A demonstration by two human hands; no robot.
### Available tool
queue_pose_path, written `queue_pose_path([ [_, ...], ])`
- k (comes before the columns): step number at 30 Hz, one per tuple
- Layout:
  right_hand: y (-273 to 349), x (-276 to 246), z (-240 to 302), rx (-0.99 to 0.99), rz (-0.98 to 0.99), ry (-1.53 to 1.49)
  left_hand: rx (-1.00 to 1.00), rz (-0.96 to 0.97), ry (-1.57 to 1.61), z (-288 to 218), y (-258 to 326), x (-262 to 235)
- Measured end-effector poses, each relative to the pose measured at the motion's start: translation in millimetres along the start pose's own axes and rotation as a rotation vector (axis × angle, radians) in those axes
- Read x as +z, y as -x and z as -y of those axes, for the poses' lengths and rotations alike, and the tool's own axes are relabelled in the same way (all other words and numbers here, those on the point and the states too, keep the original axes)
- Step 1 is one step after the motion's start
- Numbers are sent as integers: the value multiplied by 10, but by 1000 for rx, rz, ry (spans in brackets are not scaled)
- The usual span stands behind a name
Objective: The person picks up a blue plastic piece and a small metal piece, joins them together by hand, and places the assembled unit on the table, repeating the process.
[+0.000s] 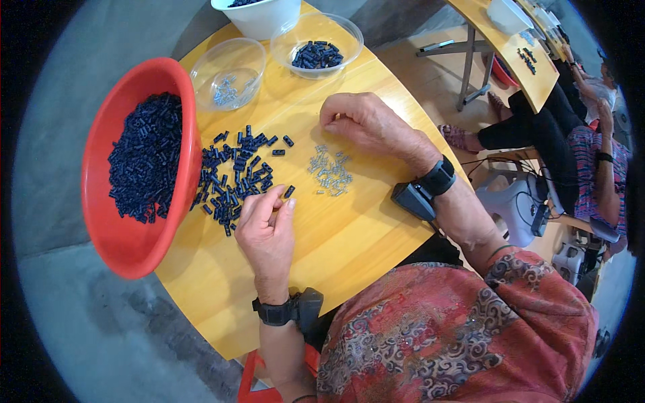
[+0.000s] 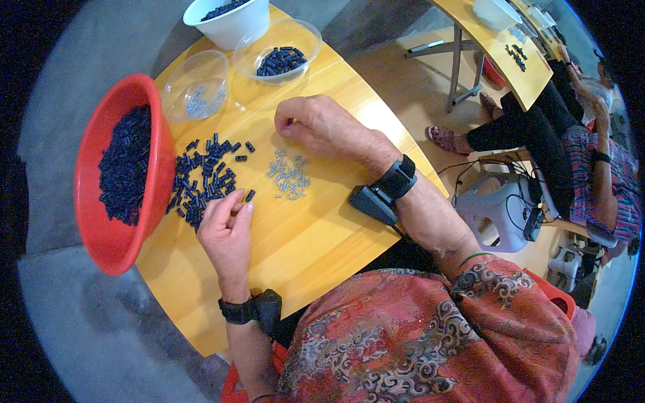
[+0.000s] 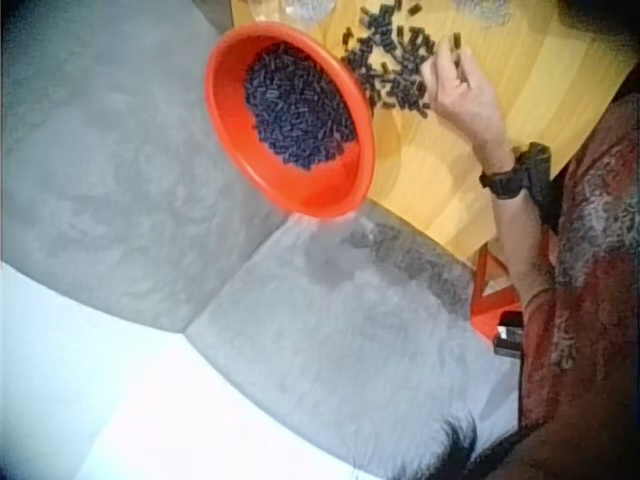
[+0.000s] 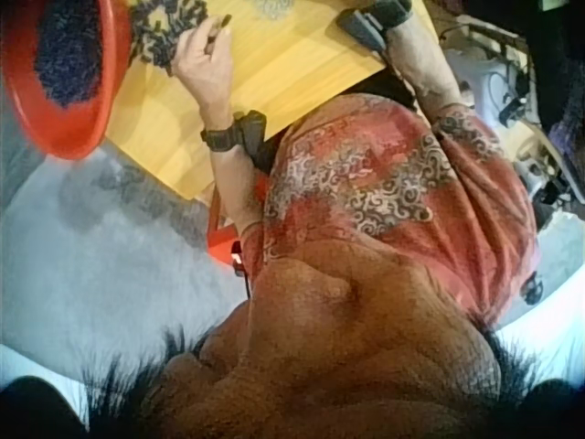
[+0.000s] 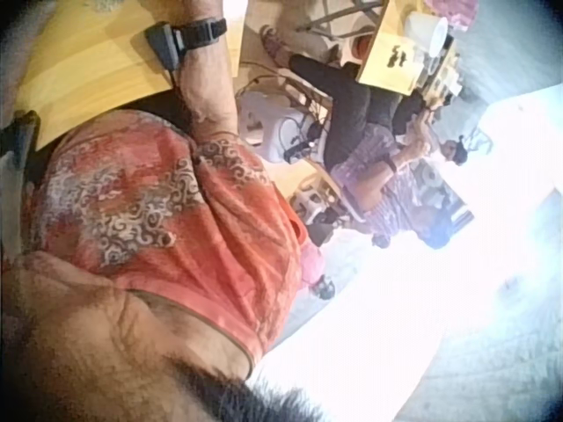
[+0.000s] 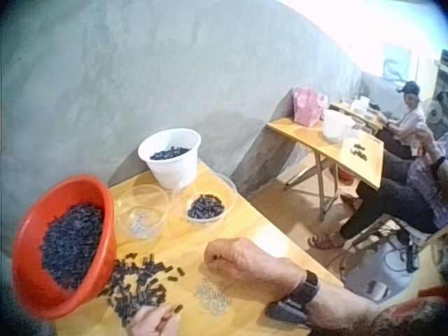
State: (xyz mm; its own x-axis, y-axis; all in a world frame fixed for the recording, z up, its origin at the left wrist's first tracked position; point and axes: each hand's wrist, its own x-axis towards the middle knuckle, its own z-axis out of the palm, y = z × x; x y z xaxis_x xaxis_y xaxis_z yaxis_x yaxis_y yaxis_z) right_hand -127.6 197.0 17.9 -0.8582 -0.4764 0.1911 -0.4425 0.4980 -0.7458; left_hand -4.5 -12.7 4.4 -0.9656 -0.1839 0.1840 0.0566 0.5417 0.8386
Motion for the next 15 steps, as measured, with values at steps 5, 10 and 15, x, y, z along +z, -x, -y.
queue_pose_path([
  [5,8,113,60,-9,-2,-396,74,-6,-150,-27,-9,42],
  [10,72,135,161,-67,124,-437,176,-15,-257,-34,-42,78],
  [15,87,124,230,113,273,-605,229,-8,-316,-82,-90,96],
])
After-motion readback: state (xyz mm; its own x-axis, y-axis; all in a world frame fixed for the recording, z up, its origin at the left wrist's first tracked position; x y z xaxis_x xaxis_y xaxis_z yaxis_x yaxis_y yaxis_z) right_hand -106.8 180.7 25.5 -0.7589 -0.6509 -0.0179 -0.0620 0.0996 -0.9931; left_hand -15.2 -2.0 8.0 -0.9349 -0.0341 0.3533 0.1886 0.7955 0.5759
